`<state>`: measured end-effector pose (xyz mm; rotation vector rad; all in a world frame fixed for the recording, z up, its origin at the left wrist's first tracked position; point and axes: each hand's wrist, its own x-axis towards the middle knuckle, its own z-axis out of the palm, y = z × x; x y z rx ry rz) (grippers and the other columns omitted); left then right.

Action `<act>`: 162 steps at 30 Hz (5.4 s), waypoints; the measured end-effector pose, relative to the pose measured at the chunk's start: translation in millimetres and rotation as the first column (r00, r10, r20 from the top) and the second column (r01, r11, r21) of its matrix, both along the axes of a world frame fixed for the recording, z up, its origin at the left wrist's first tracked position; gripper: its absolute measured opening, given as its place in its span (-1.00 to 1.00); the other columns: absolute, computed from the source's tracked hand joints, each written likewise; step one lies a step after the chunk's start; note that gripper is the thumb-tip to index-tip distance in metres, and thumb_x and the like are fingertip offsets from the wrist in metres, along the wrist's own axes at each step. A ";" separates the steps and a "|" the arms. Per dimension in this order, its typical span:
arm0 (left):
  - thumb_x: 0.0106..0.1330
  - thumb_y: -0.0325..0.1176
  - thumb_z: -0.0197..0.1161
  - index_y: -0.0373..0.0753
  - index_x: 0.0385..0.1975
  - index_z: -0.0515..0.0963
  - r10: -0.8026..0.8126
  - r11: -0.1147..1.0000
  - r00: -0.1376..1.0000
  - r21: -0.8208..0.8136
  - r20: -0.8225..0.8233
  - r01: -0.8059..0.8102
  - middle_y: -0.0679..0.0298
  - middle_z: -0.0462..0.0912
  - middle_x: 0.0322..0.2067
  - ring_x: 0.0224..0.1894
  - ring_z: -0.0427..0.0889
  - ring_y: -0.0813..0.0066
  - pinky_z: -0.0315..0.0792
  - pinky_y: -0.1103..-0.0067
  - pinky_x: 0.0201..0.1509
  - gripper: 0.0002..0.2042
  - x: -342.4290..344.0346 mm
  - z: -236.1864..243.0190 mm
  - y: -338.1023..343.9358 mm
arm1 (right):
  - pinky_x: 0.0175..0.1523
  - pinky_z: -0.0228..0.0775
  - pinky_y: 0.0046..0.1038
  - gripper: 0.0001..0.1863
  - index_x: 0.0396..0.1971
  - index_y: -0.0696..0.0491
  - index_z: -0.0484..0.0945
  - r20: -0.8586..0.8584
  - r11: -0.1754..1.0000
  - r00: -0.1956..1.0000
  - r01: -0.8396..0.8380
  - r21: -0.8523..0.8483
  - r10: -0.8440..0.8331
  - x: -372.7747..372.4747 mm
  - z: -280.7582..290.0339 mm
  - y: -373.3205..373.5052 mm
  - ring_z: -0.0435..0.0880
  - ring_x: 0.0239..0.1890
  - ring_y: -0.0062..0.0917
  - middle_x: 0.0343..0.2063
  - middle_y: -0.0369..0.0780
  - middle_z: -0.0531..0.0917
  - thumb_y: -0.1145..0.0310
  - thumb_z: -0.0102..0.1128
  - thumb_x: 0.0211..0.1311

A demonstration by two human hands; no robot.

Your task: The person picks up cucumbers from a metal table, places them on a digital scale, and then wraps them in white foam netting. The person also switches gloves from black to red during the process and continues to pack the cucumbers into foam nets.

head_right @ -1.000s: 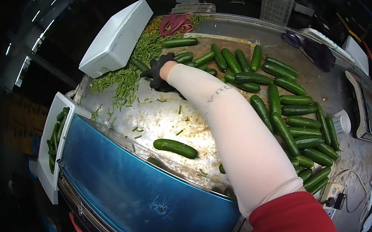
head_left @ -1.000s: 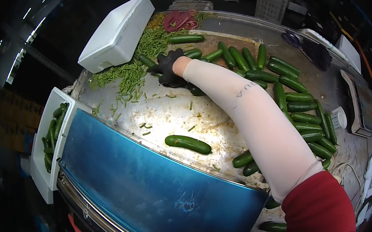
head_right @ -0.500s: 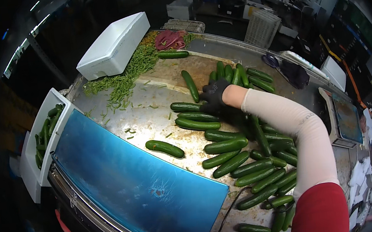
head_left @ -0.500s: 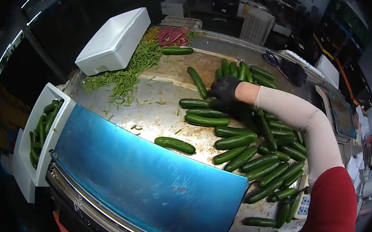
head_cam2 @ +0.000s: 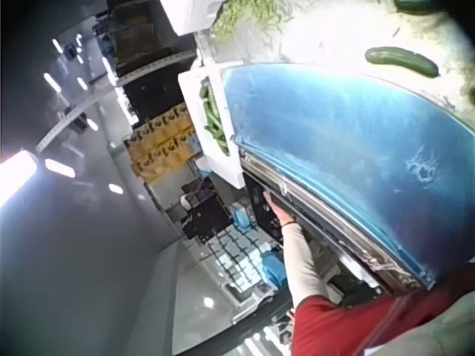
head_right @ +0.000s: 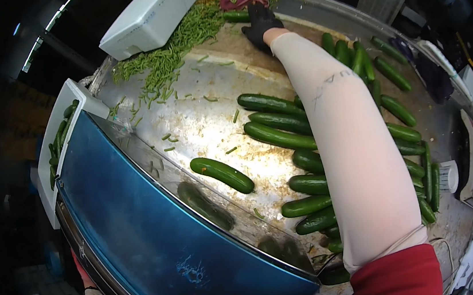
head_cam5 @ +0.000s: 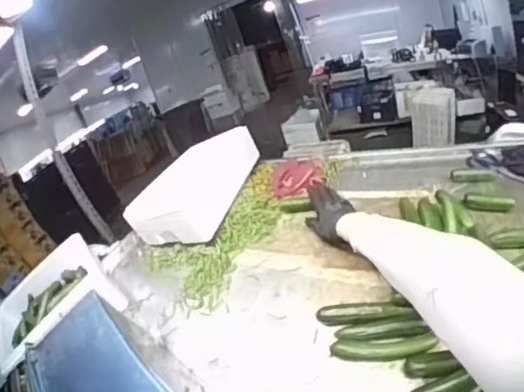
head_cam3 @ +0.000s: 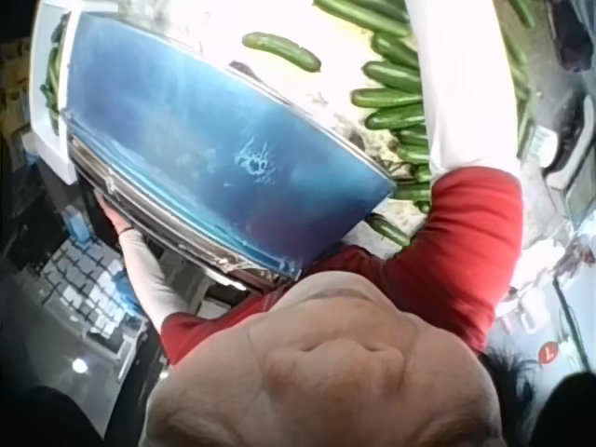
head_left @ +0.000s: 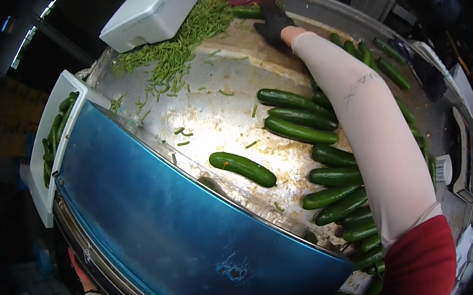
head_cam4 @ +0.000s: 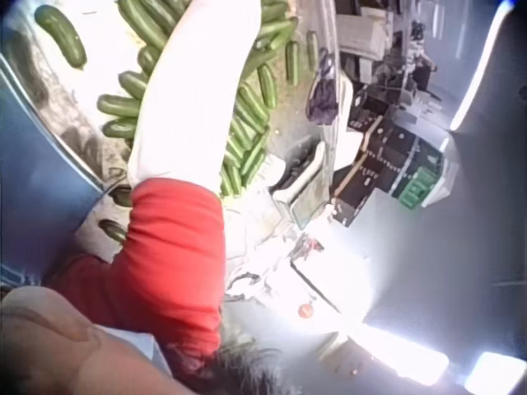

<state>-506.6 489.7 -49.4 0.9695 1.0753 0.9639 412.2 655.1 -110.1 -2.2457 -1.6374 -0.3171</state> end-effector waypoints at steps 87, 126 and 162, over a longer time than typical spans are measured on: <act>0.38 -0.40 0.12 -0.29 0.18 0.32 -0.437 0.794 0.737 -0.165 0.515 0.586 0.14 0.51 -0.05 0.11 0.54 0.17 0.37 0.30 0.29 -0.61 616.7 113.2 -632.8 | 0.38 0.05 -0.16 -0.07 0.44 0.13 -0.16 -0.763 0.860 0.405 -0.147 0.488 0.503 -228.4 134.3 -923.1 0.18 0.31 -0.05 0.29 0.05 0.18 0.22 0.23 0.22; 0.22 -0.28 0.30 -0.23 0.09 0.45 0.165 0.400 0.603 0.611 -0.781 0.683 0.09 0.50 0.01 0.13 0.42 0.10 0.30 0.35 0.23 -0.57 754.6 21.5 -303.4 | -0.15 0.55 -0.26 -0.53 0.10 -0.02 0.51 -0.472 0.995 0.878 -0.050 0.085 0.085 24.0 84.4 -725.0 0.70 -0.27 -0.24 -0.26 -0.07 0.68 0.20 0.26 0.19; 0.12 -0.50 0.20 -0.12 0.20 0.42 -0.706 0.136 0.324 0.328 -0.630 0.935 0.26 0.59 -0.16 -0.11 0.57 0.40 0.43 0.51 -0.03 -0.45 1042.9 97.2 -511.5 | -0.42 0.40 -0.61 -0.66 0.12 0.15 0.48 -0.993 0.725 -0.027 0.686 0.063 0.112 -50.8 114.7 -1016.7 0.50 -0.55 -0.71 -0.48 -0.27 0.58 0.31 -0.01 0.47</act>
